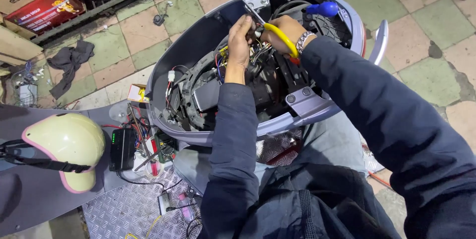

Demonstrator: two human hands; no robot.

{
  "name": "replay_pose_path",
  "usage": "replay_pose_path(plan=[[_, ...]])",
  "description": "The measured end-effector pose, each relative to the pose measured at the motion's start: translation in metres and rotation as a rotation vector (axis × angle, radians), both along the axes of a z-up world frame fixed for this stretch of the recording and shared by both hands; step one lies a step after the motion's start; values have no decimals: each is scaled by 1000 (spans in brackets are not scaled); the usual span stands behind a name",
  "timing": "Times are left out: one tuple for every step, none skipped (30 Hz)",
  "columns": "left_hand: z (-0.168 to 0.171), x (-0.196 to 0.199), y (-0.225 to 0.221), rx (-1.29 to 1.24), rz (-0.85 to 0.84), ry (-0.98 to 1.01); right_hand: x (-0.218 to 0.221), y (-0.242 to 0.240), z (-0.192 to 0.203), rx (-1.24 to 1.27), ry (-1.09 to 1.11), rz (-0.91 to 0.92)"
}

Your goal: Organizing and connecting the electrical wiring harness inside a motorcycle using hands and scissors.

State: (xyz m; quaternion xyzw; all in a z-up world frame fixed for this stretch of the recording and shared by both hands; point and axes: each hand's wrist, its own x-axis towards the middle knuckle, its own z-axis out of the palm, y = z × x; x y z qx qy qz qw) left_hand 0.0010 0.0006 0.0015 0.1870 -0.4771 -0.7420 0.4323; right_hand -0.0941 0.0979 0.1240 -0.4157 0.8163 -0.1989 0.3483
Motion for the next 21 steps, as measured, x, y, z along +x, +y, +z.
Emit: replay_pose_path(plan=[[1,1,1,1,-3,48,-2,-2,-8,-25,63,26],[2,0,1,4,-3,45,-11,-5,-30,-22,60,26],[3,0,1,-46,-19,32,-20,-8,-51,-200,100,57],[5,0,1,-93,-34,17,-27,-10,-72,-377,137,91],[-10,-4,3,-87,-33,13,-18,2,-56,-372,133,92],[-18,-8,-3,-102,-2,-10,-9,7,-37,-379,-4,-26],[-25,-13,-10,-117,29,-32,-1,12,-16,-382,-143,-141],[-16,-12,-8,-129,44,-27,-13,9,6,-394,-141,-125],[-7,-13,-6,-206,56,-58,-25,5,28,-421,-53,20],[-6,-11,4,-269,63,-102,-38,8,41,-434,24,157],[5,-4,8,-267,72,-111,-35,11,59,-433,15,165],[17,1,13,-486,220,-237,-33,15,77,-445,-66,99],[31,6,19,-705,366,-365,-32,20,97,-456,-147,32],[28,9,16,-714,371,-371,-42,8,65,-465,-153,36],[26,11,13,-794,450,-418,-51,-4,34,-429,8,29],[26,15,7,-878,537,-463,-60,-20,5,-399,170,24],[32,15,10,-892,547,-465,-54,-24,-9,-416,166,31],[37,15,14,-818,536,-459,-47,-28,-23,-486,25,25],[41,15,18,-744,525,-451,-41,-32,-39,-554,-117,21],[38,13,17,-747,532,-453,-38,-31,-45,-558,-119,27],[34,12,15,-688,522,-524,-35,-31,-52,-541,-94,1]])
